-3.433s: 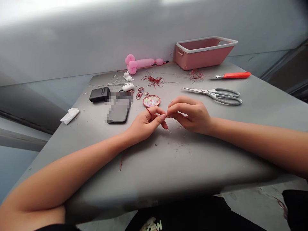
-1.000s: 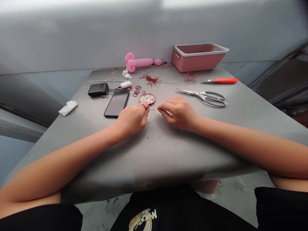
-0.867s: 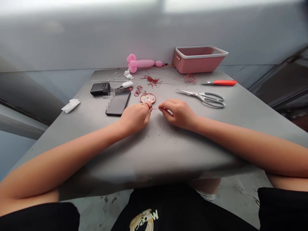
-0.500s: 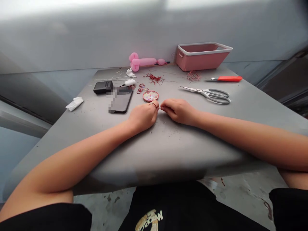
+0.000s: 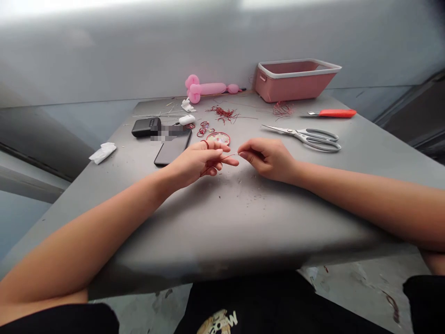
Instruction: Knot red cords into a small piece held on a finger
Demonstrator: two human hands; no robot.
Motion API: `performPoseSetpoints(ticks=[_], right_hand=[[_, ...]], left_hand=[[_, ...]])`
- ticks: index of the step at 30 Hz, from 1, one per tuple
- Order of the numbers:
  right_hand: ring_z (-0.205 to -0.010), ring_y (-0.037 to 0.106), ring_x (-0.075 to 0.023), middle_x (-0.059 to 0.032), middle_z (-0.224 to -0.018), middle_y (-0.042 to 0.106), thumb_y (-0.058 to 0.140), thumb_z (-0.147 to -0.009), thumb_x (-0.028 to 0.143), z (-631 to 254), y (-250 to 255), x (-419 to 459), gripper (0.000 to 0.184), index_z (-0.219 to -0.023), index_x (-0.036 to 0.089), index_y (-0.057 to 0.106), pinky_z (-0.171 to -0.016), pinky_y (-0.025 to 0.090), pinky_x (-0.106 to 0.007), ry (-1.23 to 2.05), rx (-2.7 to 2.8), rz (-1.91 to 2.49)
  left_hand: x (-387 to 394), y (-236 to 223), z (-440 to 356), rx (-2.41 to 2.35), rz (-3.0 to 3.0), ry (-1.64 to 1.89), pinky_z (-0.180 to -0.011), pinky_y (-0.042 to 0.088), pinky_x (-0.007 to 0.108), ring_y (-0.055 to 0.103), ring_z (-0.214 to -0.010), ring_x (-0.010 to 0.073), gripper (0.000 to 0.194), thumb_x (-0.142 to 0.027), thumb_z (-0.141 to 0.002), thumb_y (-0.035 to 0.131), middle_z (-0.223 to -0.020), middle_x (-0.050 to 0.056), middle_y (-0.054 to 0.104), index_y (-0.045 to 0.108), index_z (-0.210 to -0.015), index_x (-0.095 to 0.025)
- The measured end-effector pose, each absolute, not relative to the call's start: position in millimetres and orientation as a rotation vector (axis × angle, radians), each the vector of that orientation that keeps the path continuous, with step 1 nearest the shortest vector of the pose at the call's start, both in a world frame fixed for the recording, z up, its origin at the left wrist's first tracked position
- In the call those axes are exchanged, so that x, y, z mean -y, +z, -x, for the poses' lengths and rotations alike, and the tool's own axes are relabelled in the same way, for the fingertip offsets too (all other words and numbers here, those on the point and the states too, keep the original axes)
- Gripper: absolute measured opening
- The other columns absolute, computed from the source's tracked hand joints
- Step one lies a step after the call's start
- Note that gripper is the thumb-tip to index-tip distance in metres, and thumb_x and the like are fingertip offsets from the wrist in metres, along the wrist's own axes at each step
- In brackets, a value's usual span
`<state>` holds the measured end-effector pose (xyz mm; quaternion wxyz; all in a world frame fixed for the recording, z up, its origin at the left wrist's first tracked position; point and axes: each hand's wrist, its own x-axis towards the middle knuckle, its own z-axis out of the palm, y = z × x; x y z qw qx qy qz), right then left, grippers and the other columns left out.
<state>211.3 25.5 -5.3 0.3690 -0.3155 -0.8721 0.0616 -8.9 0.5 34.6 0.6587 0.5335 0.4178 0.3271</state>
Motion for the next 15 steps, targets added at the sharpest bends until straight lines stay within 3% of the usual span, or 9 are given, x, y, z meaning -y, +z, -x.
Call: performPoseSetpoints(ticks=[4, 8, 15], right_hand=[[-0.061, 0.053, -0.0139, -0.0035, -0.073, 0.067, 0.050, -0.090, 0.025, -209.9, -0.7, -21.7, 0.017, -0.085, 0.019, 0.064, -0.059, 0.042, -0.027, 0.256, 2.263, 0.870], [-0.058, 0.048, -0.0135, -0.0019, -0.067, 0.061, 0.051, -0.090, 0.030, -210.4, 3.6, -19.9, 0.017, -0.085, 0.019, 0.064, -0.057, 0.039, -0.027, 0.410, 2.214, 0.954], [-0.058, 0.039, -0.0127, 0.0011, -0.063, 0.048, 0.054, -0.089, 0.039, -213.1, 7.7, -19.6, 0.022, -0.083, 0.019, 0.060, -0.055, 0.034, -0.028, 0.644, 2.021, 1.077]], left_hand=[[-12.1, 35.6, 24.6, -0.903, -1.235, 0.583, -0.063, 0.047, 0.022, 0.063, -0.074, 0.0108, 0.023, -0.028, -0.079, 0.072, -0.103, 0.011, 0.073, 0.064, -0.098, -0.017], [-17.3, 35.7, 30.9, -0.970, -1.344, 0.705, -0.064, 0.049, 0.022, 0.065, -0.081, 0.0122, 0.025, -0.038, -0.079, 0.072, -0.111, 0.008, 0.070, 0.068, -0.096, -0.020], [-15.8, 38.3, 25.8, -0.928, -1.318, 1.004, -0.069, 0.055, 0.026, 0.068, -0.081, 0.0150, 0.021, -0.034, -0.077, 0.074, -0.083, 0.003, 0.070, 0.066, -0.090, -0.019]])
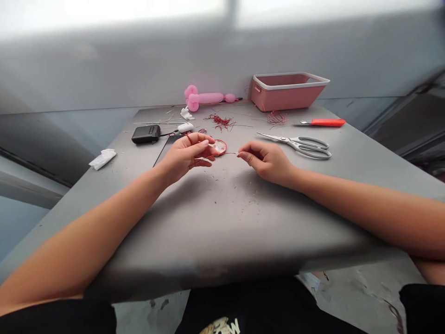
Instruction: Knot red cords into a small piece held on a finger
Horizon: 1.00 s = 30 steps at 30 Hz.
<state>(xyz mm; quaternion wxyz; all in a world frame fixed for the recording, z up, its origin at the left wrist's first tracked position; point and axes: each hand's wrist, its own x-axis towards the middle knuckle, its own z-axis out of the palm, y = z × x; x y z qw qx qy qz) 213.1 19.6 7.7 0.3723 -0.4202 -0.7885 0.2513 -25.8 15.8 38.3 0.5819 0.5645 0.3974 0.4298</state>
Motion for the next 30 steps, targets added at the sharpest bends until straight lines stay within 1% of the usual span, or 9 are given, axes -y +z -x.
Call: performPoseSetpoints(ticks=[5, 7, 9, 12, 14, 16, 18, 23, 30], right_hand=[[-0.059, 0.038, -0.0125, 0.0014, -0.065, 0.047, 0.055, -0.088, 0.042, -213.9, 9.2, -20.3, 0.025, -0.082, 0.019, 0.060, -0.056, 0.032, -0.028, 0.737, 1.964, 1.101], [-0.058, 0.037, -0.0122, 0.0015, -0.064, 0.046, 0.057, -0.088, 0.042, -213.4, 9.9, -20.0, 0.024, -0.081, 0.019, 0.060, -0.055, 0.031, -0.028, 0.775, 1.934, 1.109], [-0.056, 0.036, -0.0118, 0.0018, -0.063, 0.045, 0.058, -0.087, 0.043, -212.6, 11.0, -19.2, 0.024, -0.080, 0.020, 0.060, -0.054, 0.030, -0.028, 0.821, 1.880, 1.121], [-0.053, 0.034, -0.0113, 0.0028, -0.060, 0.043, 0.059, -0.087, 0.043, -211.1, 12.9, -16.3, 0.024, -0.080, 0.020, 0.059, -0.052, 0.029, -0.028, 0.892, 1.802, 1.126], [-0.052, 0.033, -0.0109, 0.0038, -0.059, 0.041, 0.058, -0.087, 0.044, -209.5, 13.9, -13.4, 0.024, -0.081, 0.020, 0.059, -0.052, 0.029, -0.028, 0.923, 1.776, 1.118], [-0.052, 0.032, -0.0106, 0.0043, -0.058, 0.040, 0.058, -0.087, 0.045, -207.2, 14.5, -10.3, 0.025, -0.082, 0.020, 0.060, -0.051, 0.028, -0.028, 0.939, 1.770, 1.115], [-0.051, 0.032, -0.0104, 0.0045, -0.058, 0.040, 0.058, -0.087, 0.045, -204.7, 14.6, -7.7, 0.026, -0.081, 0.020, 0.060, -0.051, 0.028, -0.028, 0.950, 1.772, 1.117], [-0.053, 0.033, -0.0106, 0.0039, -0.059, 0.042, 0.059, -0.085, 0.046, -201.3, 14.2, -5.6, 0.027, -0.081, 0.019, 0.060, -0.051, 0.027, -0.028, 0.948, 1.794, 1.110], [-0.050, 0.033, -0.0095, 0.0041, -0.057, 0.042, 0.058, -0.086, 0.048, -199.4, 13.6, -2.6, 0.029, -0.081, 0.019, 0.061, -0.048, 0.026, -0.027, 1.022, 1.831, 1.134]], left_hand=[[-13.9, 33.8, 21.0, -0.819, -1.122, 1.060, -0.076, 0.057, 0.028, 0.071, -0.083, 0.0160, 0.020, -0.030, -0.077, 0.074, -0.085, 0.003, 0.073, 0.065, -0.091, -0.019], [-12.8, 29.6, 17.3, -0.780, -1.043, 1.150, -0.080, 0.057, 0.030, 0.072, -0.083, 0.0170, 0.026, -0.042, -0.080, 0.069, -0.084, 0.004, 0.073, 0.063, -0.091, -0.019], [-11.3, 25.2, 12.6, -0.760, -0.950, 1.267, -0.085, 0.057, 0.031, 0.071, -0.090, 0.0188, 0.040, -0.058, -0.082, 0.060, -0.089, 0.005, 0.073, 0.062, -0.092, -0.019], [-8.5, 19.6, 6.1, -0.741, -0.927, 1.400, -0.092, 0.054, 0.032, 0.070, -0.098, 0.0199, 0.049, -0.066, -0.079, 0.058, -0.098, 0.007, 0.072, 0.060, -0.094, -0.020], [-6.4, 16.8, 3.2, -0.738, -0.986, 1.445, -0.094, 0.053, 0.032, 0.070, -0.097, 0.0183, 0.043, -0.057, -0.076, 0.069, -0.097, 0.005, 0.072, 0.058, -0.097, -0.021], [-3.7, 14.7, 1.0, -0.781, -1.064, 1.426, -0.091, 0.053, 0.032, 0.070, -0.093, 0.0164, 0.040, -0.039, -0.071, 0.080, -0.094, 0.003, 0.072, 0.057, -0.098, -0.021], [-0.4, 13.5, -1.3, -0.831, -1.122, 1.375, -0.086, 0.054, 0.030, 0.070, -0.092, 0.0155, 0.039, -0.026, -0.068, 0.083, -0.093, 0.002, 0.073, 0.057, -0.096, -0.020], [8.0, 14.2, -8.7, -0.838, -1.107, 1.320, -0.079, 0.056, 0.028, 0.068, -0.089, 0.0137, 0.028, -0.025, -0.070, 0.081, -0.094, 0.001, 0.071, 0.060, -0.087, -0.019], [6.1, 9.6, -9.0, -0.858, -1.225, 1.336, -0.073, 0.058, 0.027, 0.067, -0.087, 0.0141, 0.022, -0.030, -0.073, 0.077, -0.096, 0.002, 0.070, 0.063, -0.087, -0.020]])
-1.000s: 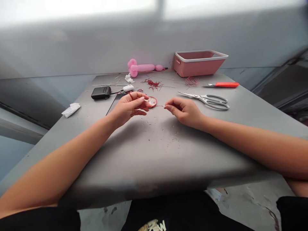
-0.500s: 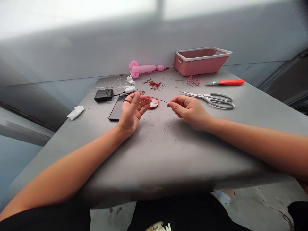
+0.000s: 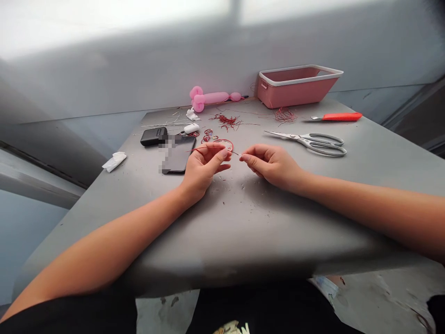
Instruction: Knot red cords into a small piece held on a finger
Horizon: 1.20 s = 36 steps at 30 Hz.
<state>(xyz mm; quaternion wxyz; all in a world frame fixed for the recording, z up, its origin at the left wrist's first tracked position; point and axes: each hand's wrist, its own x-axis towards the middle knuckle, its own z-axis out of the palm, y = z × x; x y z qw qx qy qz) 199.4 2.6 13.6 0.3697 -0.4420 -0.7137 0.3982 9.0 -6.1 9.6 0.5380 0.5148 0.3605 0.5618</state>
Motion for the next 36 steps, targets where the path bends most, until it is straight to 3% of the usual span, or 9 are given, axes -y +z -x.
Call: performPoseSetpoints(ticks=[9, 14, 21, 36], right_hand=[[-0.048, 0.034, -0.0093, 0.0036, -0.056, 0.042, 0.060, -0.084, 0.055, -199.1, 13.3, -2.7, 0.035, -0.077, 0.020, 0.059, -0.044, 0.027, -0.026, 1.081, 1.842, 1.105], [-0.049, 0.035, -0.0095, 0.0038, -0.056, 0.043, 0.060, -0.084, 0.053, -198.2, 12.8, -1.9, 0.034, -0.079, 0.020, 0.059, -0.045, 0.029, -0.025, 1.085, 1.872, 1.089], [-0.048, 0.033, -0.0087, 0.0045, -0.056, 0.042, 0.062, -0.083, 0.051, -197.5, 17.3, 0.7, 0.032, -0.080, 0.019, 0.061, -0.045, 0.029, -0.026, 1.142, 1.783, 1.148], [-0.048, 0.033, -0.0097, 0.0032, -0.056, 0.043, 0.062, -0.081, 0.059, -197.7, 11.3, -0.7, 0.038, -0.082, 0.021, 0.061, -0.045, 0.027, -0.027, 1.070, 1.801, 1.068]], left_hand=[[4.9, 8.5, -8.4, -0.902, -1.383, 1.391, -0.072, 0.059, 0.027, 0.067, -0.088, 0.0145, 0.017, -0.028, -0.077, 0.072, -0.098, 0.003, 0.069, 0.062, -0.088, -0.020], [8.1, 9.2, -9.3, -0.824, -1.298, 1.393, -0.080, 0.057, 0.028, 0.068, -0.083, 0.0113, 0.013, -0.022, -0.078, 0.069, -0.093, 0.001, 0.070, 0.059, -0.086, -0.020], [7.3, 7.5, -9.5, -0.752, -1.248, 1.443, -0.084, 0.055, 0.031, 0.071, -0.087, 0.0141, 0.024, -0.021, -0.075, 0.076, -0.091, 0.002, 0.073, 0.058, -0.091, -0.019], [12.7, 9.8, -13.0, -0.823, -1.172, 1.433, -0.082, 0.054, 0.029, 0.070, -0.089, 0.0142, 0.025, -0.021, -0.071, 0.079, -0.093, -0.001, 0.073, 0.060, -0.087, -0.021]])
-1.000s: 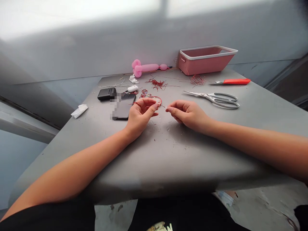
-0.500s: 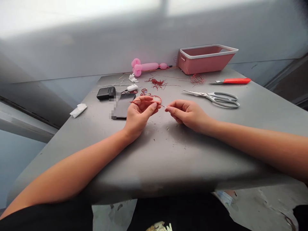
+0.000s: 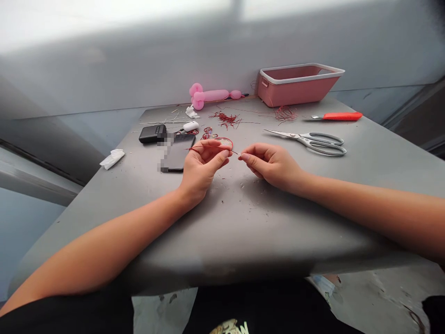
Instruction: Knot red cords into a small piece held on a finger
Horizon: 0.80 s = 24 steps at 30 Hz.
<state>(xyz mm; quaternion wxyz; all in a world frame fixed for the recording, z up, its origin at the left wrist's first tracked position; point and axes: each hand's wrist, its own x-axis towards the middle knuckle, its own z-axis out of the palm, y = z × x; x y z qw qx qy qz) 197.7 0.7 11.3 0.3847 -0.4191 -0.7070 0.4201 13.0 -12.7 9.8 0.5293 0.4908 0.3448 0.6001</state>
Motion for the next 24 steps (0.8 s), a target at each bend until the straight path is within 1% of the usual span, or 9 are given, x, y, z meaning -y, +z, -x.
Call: performPoseSetpoints(ticks=[6, 11, 15, 16, 18, 20, 22, 24], right_hand=[[-0.052, 0.034, -0.0104, 0.0024, -0.059, 0.042, 0.060, -0.084, 0.058, -197.4, 10.5, 1.4, 0.037, -0.081, 0.021, 0.060, -0.047, 0.028, -0.027, 1.029, 1.851, 1.026], [-0.054, 0.036, -0.0108, 0.0022, -0.062, 0.044, 0.057, -0.087, 0.052, -197.2, 9.7, 3.7, 0.033, -0.083, 0.020, 0.061, -0.049, 0.030, -0.027, 0.925, 1.913, 0.998], [-0.053, 0.035, -0.0100, 0.0035, -0.060, 0.044, 0.055, -0.089, 0.045, -197.1, 8.5, 5.6, 0.028, -0.086, 0.018, 0.062, -0.050, 0.030, -0.027, 0.837, 1.964, 0.966], [-0.052, 0.035, -0.0097, 0.0038, -0.060, 0.044, 0.054, -0.090, 0.042, -197.3, 8.1, 5.9, 0.026, -0.086, 0.018, 0.062, -0.050, 0.029, -0.026, 0.806, 1.985, 0.952], [-0.051, 0.033, -0.0093, 0.0043, -0.059, 0.044, 0.053, -0.091, 0.038, -197.6, 7.3, 6.2, 0.023, -0.085, 0.018, 0.062, -0.051, 0.029, -0.026, 0.745, 2.023, 0.931], [-0.051, 0.033, -0.0092, 0.0045, -0.058, 0.044, 0.052, -0.091, 0.036, -198.0, 6.9, 6.1, 0.021, -0.085, 0.018, 0.062, -0.051, 0.029, -0.026, 0.690, 2.050, 0.920], [-0.050, 0.033, -0.0093, 0.0044, -0.057, 0.044, 0.052, -0.091, 0.034, -198.2, 6.8, 5.9, 0.021, -0.084, 0.018, 0.063, -0.051, 0.029, -0.026, 0.637, 2.070, 0.912], [-0.050, 0.034, -0.0096, 0.0038, -0.057, 0.046, 0.052, -0.091, 0.033, -198.4, 6.7, 6.0, 0.020, -0.084, 0.018, 0.063, -0.051, 0.030, -0.026, 0.576, 2.098, 0.904]], left_hand=[[15.9, 11.8, -15.7, -0.836, -1.119, 1.434, -0.080, 0.055, 0.027, 0.068, -0.086, 0.0122, 0.024, -0.021, -0.072, 0.078, -0.091, -0.001, 0.071, 0.059, -0.087, -0.020], [16.2, 16.5, -16.0, -0.876, -1.095, 1.423, -0.077, 0.056, 0.028, 0.066, -0.081, 0.0122, 0.021, -0.023, -0.074, 0.074, -0.086, -0.001, 0.069, 0.057, -0.087, -0.020], [15.3, 18.9, -15.4, -0.935, -1.051, 1.398, -0.070, 0.058, 0.029, 0.064, -0.074, 0.0126, 0.021, -0.028, -0.078, 0.067, -0.084, -0.001, 0.066, 0.052, -0.092, -0.021], [14.7, 18.9, -15.1, -0.965, -1.043, 1.398, -0.068, 0.058, 0.030, 0.064, -0.073, 0.0126, 0.025, -0.028, -0.078, 0.066, -0.086, 0.000, 0.065, 0.050, -0.095, -0.022], [13.4, 18.3, -14.3, -1.036, -1.046, 1.430, -0.066, 0.059, 0.030, 0.063, -0.073, 0.0127, 0.037, -0.027, -0.076, 0.069, -0.094, 0.000, 0.063, 0.044, -0.102, -0.023], [11.7, 17.3, -12.9, -1.111, -1.076, 1.485, -0.064, 0.059, 0.030, 0.062, -0.080, 0.0138, 0.048, -0.025, -0.072, 0.073, -0.106, 0.002, 0.057, 0.040, -0.106, -0.025], [10.0, 16.2, -11.3, -1.176, -1.138, 1.509, -0.062, 0.058, 0.027, 0.061, -0.087, 0.0150, 0.048, -0.023, -0.069, 0.075, -0.111, 0.004, 0.052, 0.041, -0.104, -0.024], [8.7, 15.6, -9.9, -1.216, -1.227, 1.502, -0.061, 0.055, 0.024, 0.060, -0.086, 0.0140, 0.042, -0.023, -0.070, 0.075, -0.109, 0.004, 0.052, 0.044, -0.099, -0.022]])
